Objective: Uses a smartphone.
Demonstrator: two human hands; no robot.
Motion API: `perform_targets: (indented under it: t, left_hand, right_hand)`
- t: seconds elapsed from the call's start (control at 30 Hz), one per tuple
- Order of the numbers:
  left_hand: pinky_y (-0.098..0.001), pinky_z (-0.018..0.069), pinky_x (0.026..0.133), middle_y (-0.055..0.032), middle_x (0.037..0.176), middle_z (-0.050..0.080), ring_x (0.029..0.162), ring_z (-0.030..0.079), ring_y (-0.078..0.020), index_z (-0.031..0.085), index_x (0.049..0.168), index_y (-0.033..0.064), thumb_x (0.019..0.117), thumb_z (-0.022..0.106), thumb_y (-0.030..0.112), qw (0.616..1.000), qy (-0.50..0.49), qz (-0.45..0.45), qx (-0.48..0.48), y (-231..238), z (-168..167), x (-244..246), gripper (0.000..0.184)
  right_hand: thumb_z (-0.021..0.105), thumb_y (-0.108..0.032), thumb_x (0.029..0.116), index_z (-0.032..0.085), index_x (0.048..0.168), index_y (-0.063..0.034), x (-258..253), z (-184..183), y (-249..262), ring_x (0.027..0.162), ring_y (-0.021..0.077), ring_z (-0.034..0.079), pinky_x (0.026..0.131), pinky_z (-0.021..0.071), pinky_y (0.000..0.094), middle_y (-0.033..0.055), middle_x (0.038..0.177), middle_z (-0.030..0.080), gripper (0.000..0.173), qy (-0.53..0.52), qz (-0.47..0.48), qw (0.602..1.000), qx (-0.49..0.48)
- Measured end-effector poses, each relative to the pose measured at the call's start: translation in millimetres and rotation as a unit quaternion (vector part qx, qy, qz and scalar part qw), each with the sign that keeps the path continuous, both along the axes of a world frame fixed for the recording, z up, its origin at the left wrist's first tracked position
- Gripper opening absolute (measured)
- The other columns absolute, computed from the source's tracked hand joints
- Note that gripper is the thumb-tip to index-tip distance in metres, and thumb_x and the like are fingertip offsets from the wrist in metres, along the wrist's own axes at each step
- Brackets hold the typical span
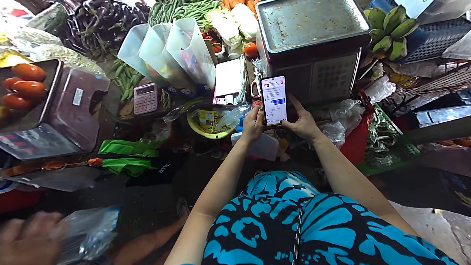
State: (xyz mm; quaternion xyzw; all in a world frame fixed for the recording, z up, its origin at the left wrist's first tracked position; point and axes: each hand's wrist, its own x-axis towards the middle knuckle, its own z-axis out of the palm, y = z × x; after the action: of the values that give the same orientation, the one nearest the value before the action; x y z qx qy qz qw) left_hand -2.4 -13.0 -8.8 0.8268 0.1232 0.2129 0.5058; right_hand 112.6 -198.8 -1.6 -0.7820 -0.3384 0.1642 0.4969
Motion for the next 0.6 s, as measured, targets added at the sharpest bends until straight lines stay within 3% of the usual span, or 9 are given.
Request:
perform_targets:
  t: [0.17,0.3,0.6]
  left_hand:
    - [-0.0378,0.0548,0.072,-0.0100,0.081,0.063,0.073,0.063,-0.0168,0.064,0.117,0.0008,0.1128,0.032,0.023,1.000,-0.007,-0.001,0.003,0.4,-0.9,0.4,0.039]
    - [-0.0389,0.0554,0.075,-0.0113,0.083,0.064,0.076,0.064,-0.0178,0.064,0.119,0.0003,0.1130,0.031,0.022,1.000,-0.004,-0.003,0.003,0.8,-1.1,0.3,0.039]
    - [-0.0385,0.0552,0.075,-0.0103,0.083,0.064,0.076,0.064,-0.0174,0.064,0.116,0.0010,0.1130,0.032,0.023,1.000,-0.003,-0.005,0.003,1.3,-1.2,0.6,0.039]
  right_hand:
    - [0.081,-0.018,0.0848,0.026,0.163,-0.0300,-0.4,1.0,0.2,0.095,0.0224,0.073,0.083,0.0596,0.0465,0.0126,0.115,0.073,0.097,0.008,0.001,1.000,0.001]
    - [0.080,-0.017,0.0830,0.029,0.162,-0.0221,2.5,-2.5,3.2,0.099,0.0197,0.073,0.088,0.0593,0.0438,0.0124,0.115,0.073,0.095,0.012,0.001,1.000,0.019]
    - [0.081,-0.017,0.0827,0.029,0.162,-0.0222,1.7,-1.7,2.9,0.100,0.0201,0.073,0.089,0.0589,0.0443,0.0125,0.116,0.073,0.095,0.009,-0.002,1.000,0.019]
